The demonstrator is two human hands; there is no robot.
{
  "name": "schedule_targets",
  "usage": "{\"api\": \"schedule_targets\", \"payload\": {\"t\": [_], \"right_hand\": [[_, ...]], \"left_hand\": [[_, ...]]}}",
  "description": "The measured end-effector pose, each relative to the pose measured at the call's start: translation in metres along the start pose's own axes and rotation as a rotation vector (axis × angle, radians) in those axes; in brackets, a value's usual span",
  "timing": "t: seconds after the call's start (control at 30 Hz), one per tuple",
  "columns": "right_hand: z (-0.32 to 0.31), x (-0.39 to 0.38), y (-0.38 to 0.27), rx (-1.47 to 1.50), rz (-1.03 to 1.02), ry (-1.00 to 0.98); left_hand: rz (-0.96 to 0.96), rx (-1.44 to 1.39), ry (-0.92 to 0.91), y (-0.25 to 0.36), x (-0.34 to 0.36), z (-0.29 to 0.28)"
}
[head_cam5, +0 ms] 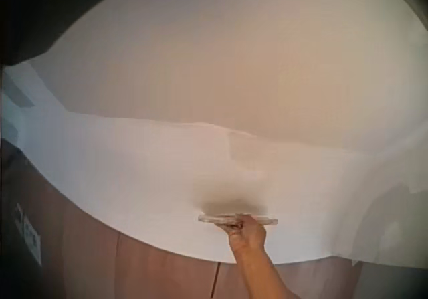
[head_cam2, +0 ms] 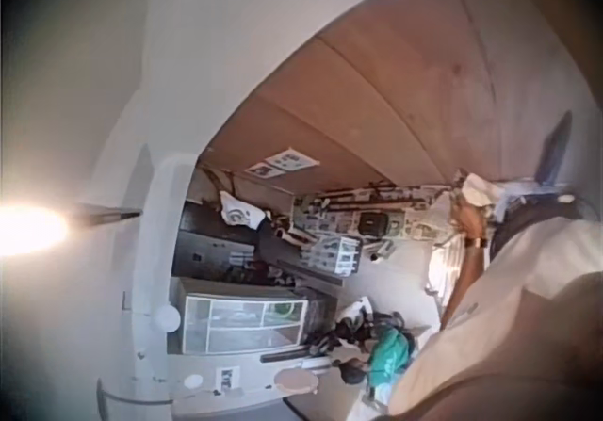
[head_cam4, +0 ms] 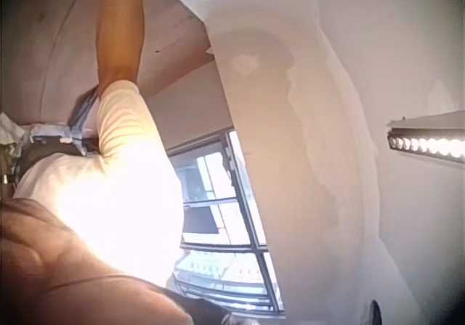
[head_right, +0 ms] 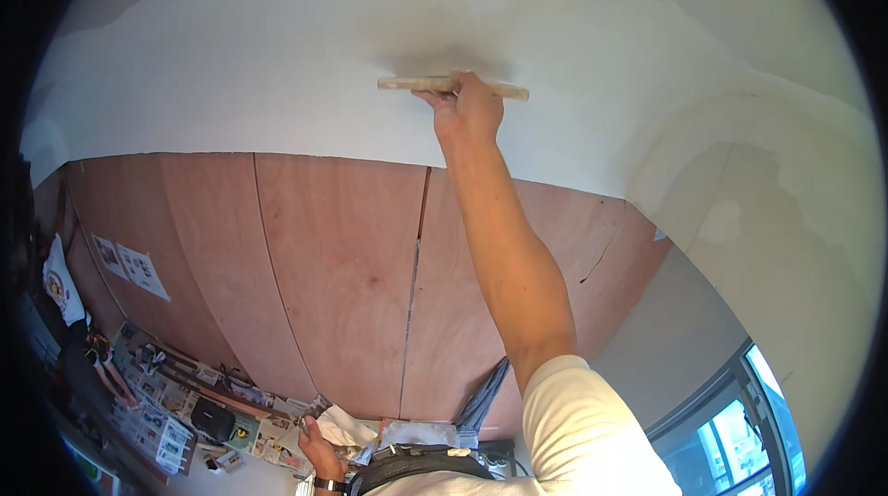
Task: The person applies plaster to a wall and ceiling corner using a trowel and a hawk, repeatedly scraping the mixture onto the surface and smoothing it out.
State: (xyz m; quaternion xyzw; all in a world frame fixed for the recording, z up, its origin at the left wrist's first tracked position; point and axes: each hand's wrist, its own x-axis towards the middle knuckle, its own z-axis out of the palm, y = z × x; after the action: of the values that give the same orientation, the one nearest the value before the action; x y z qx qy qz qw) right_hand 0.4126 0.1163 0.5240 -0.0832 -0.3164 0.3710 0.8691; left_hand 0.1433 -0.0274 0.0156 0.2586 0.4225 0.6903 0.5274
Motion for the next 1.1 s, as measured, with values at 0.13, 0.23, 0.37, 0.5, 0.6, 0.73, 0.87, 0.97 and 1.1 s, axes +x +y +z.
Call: {"api": "schedule_targets", "payload": {"t": [0.13,0.23,0.37,0.5,0.6,0.73,0.87,0.97,1.1], "right_hand": [[0.031,0.034,-0.014,-0.038,0.061,0.075],[0.061,0.044,-0.029,-0.025,0.039,0.042],[0.098,0.052,-0.071,-0.06,-0.08,-0.14],[0.129,-0.011,-0.112,-0.062,-0.138,-0.473],[0.149,-0.11,-0.134,0.145,-0.202,-0.433],[0.101,-0.146,-0.125,-0.538,-0.686,-0.316],[0.03,-0.134,-0.111,-0.035,-0.352,-0.242],[-0.014,-0.092,-0.074,-0.08,-0.134,-0.087],[-0.053,-0.028,-0.028,-0.071,0.014,0.022]], "left_hand": [[-0.102,0.034,0.037,0.015,-0.005,0.006],[-0.032,0.02,0.081,0.01,-0.006,0.01],[-0.011,0.047,0.048,0.005,-0.004,0.006],[-0.01,0.081,0.079,-0.001,0.004,-0.004],[-0.009,0.117,0.026,-0.014,0.005,-0.003],[-0.001,0.108,0.038,-0.002,0.002,0.0],[0.039,0.111,0.077,-0.019,0.011,-0.011],[0.02,0.093,0.029,-0.022,0.015,-0.016],[0.029,0.1,0.013,-0.013,0.008,-0.005]]}}
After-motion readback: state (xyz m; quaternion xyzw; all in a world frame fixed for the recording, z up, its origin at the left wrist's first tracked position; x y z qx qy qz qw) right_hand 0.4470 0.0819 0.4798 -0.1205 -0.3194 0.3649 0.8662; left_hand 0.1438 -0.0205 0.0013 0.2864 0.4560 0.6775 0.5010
